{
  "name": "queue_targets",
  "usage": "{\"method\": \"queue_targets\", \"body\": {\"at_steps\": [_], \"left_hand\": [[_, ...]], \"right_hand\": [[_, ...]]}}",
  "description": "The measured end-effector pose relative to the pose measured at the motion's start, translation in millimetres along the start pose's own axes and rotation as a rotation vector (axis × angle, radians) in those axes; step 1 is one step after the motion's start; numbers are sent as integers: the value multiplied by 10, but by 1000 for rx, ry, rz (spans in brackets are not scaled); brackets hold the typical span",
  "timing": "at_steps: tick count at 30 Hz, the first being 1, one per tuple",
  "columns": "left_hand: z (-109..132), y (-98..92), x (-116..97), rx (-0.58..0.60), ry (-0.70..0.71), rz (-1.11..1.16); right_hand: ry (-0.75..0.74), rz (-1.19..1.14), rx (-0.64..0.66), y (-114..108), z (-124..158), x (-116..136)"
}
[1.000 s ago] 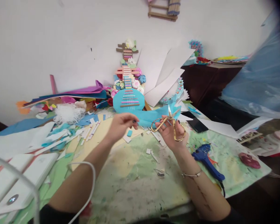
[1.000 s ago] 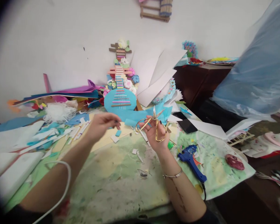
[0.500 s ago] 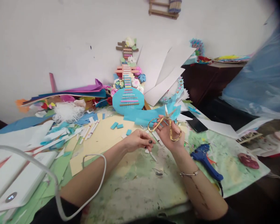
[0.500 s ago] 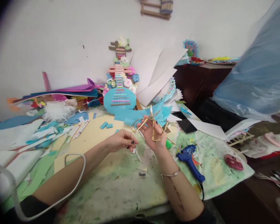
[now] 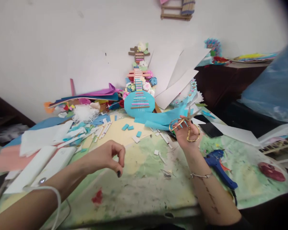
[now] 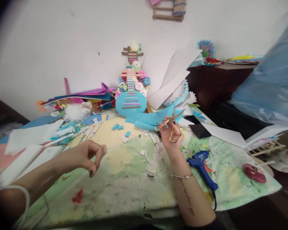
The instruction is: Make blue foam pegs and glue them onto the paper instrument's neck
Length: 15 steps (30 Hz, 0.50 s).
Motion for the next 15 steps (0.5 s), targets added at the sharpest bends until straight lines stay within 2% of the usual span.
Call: {"method": "queue_targets", "body": {"at_steps": [3, 5, 8, 11, 15], "left_hand": [[352, -142, 125, -179, 12, 0], [578, -207, 251, -245, -37, 67], [900, -303, 382, -273, -111, 22], [1171, -417, 383, -304, -71, -167], [1354, -469, 414, -320, -94, -248]], "right_hand": [[53, 10, 16, 28, 26, -76], [80, 15, 22, 44, 40, -106], [90, 18, 20, 60, 53, -114], [84, 21, 20, 64, 55, -106], [99, 17, 32, 49, 44, -118]]}}
Point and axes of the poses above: each hand's wrist, its own z-axis away from the middle knuckle, its own y-axis out of the palm, x = y × z, the point moved 6 cm from there along -z, towards the middle knuckle, and after that the axes turned 6 degrees about -z, right-handed, at the moved point
